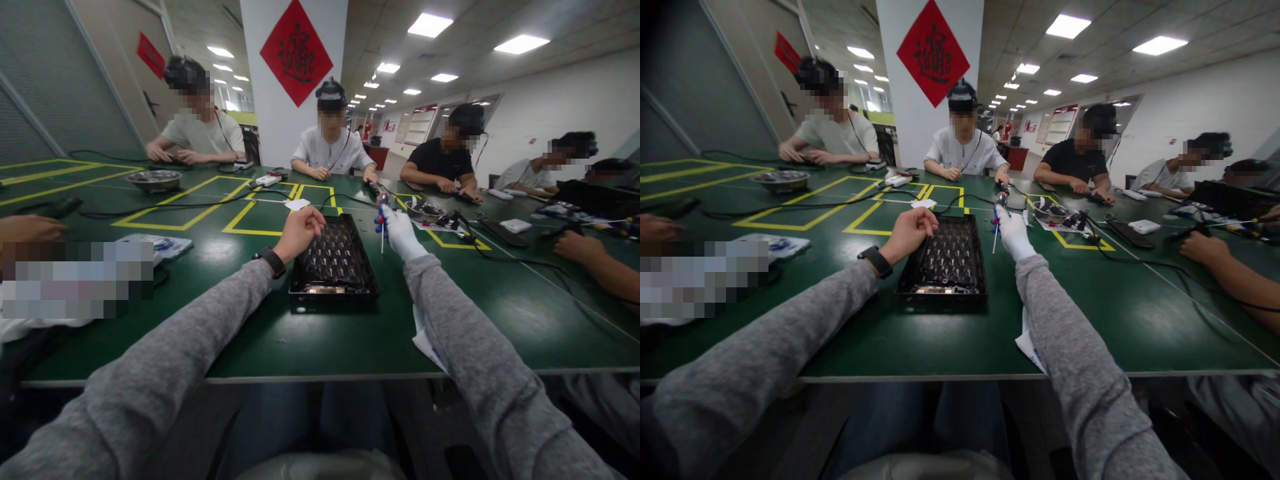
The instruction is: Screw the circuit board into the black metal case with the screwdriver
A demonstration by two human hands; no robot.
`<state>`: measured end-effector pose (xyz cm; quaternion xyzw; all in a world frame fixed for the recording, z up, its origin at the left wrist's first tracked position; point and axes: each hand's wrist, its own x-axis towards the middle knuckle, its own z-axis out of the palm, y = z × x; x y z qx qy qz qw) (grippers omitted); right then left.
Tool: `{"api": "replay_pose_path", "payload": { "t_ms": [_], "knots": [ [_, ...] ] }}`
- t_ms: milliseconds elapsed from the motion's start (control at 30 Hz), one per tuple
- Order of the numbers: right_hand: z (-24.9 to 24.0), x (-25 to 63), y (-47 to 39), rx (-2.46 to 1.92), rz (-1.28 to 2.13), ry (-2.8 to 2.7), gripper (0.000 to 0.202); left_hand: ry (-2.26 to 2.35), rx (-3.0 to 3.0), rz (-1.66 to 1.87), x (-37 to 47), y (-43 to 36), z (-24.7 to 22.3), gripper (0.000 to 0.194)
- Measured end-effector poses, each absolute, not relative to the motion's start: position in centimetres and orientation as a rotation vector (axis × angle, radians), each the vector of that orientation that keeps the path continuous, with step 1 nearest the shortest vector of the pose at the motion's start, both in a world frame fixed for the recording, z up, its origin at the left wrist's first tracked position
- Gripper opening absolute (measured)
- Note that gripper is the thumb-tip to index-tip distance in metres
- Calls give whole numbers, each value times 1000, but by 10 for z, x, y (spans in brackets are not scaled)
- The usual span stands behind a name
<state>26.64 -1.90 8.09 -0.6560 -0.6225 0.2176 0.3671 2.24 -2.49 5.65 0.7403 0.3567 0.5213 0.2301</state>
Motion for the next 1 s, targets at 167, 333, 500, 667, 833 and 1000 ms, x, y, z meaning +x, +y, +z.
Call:
{"api": "replay_pose_path", "payload": {
  "t_ms": [167,333,500,667,833,1000],
  "knots": [
    [101,239,-40,-1013,1186,-1275,56,994,1988,1394,39,-35,57,19],
    [89,209,-55,-796,1446,-1190,54,834,2065,1076,31,-51,58,26],
    [78,194,-63,-758,1385,-1218,59,740,2083,844,24,-56,54,27],
    [72,187,-66,-669,1393,-1182,54,671,2127,833,24,-54,49,27],
    [65,187,-60,-601,1564,-1183,48,619,2194,819,25,-54,47,29],
    [66,188,-60,-558,1619,-1103,31,585,2209,808,23,-52,47,33]
  ]
}}
